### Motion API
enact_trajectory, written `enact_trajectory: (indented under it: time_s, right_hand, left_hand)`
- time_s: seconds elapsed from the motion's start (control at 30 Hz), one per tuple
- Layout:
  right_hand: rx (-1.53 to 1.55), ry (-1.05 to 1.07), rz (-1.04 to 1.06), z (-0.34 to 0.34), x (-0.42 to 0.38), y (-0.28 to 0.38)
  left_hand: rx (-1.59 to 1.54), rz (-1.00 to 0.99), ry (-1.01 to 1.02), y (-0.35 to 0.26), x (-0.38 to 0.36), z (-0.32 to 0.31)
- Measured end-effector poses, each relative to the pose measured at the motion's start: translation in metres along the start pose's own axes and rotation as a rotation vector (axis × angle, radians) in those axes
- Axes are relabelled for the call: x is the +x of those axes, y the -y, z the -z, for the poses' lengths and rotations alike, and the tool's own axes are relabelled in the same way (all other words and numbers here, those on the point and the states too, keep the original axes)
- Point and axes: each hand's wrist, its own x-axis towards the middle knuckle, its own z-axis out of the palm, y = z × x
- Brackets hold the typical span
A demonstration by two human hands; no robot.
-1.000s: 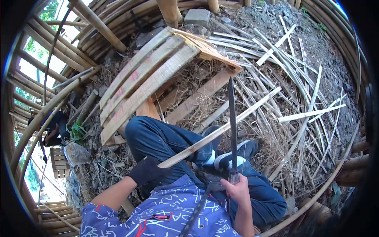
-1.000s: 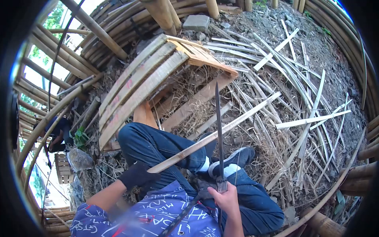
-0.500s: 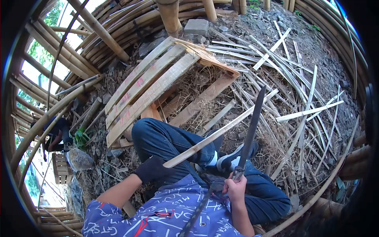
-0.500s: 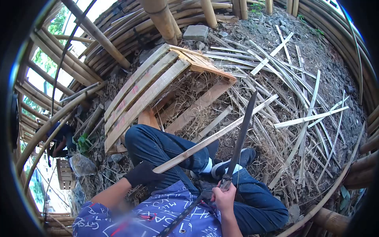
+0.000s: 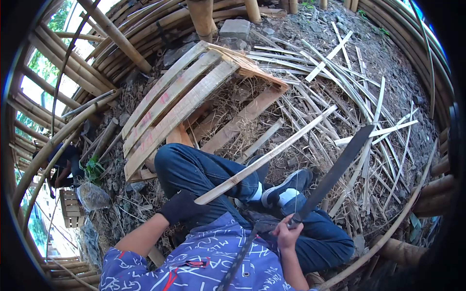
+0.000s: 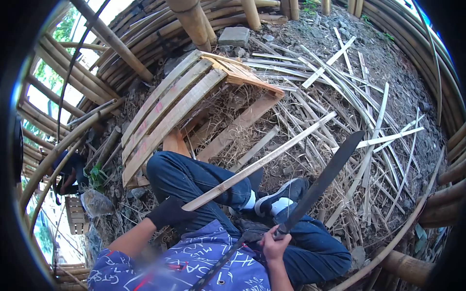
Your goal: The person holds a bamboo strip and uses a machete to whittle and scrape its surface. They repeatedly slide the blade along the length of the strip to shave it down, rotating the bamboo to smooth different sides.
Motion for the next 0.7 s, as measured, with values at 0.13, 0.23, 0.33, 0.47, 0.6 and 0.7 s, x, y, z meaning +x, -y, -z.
enact_trajectory:
  time_s: [0.13, 0.23, 0.33, 0.47, 0.6, 0.7]
  right_hand:
    - [-0.143, -0.001, -0.116, 0.004, 0.004, 0.021]
    - [0.223, 0.014, -0.196, -0.02, -0.001, 0.05]
    - [0.309, 0.066, 0.193, -0.035, -0.001, 0.094]
    - [0.06, 0.115, 0.438, 0.003, 0.007, 0.11]
    - [-0.321, 0.008, 0.345, 0.028, 0.005, 0.059]
    - [-0.551, -0.027, 0.078, 0.022, -0.006, 0.049]
  left_hand:
    - [0.097, 0.013, 0.019, -0.012, -0.002, 0.006]
    - [-0.034, 0.004, 0.042, -0.006, -0.001, 0.005]
    - [-0.049, 0.133, 0.109, -0.014, -0.004, 0.009]
    - [0.018, 0.041, 0.014, -0.013, -0.003, 0.009]
    - [0.039, 0.052, 0.028, -0.001, 0.001, -0.001]
    - [0.009, 0.005, 0.059, 0.001, 0.0, -0.002]
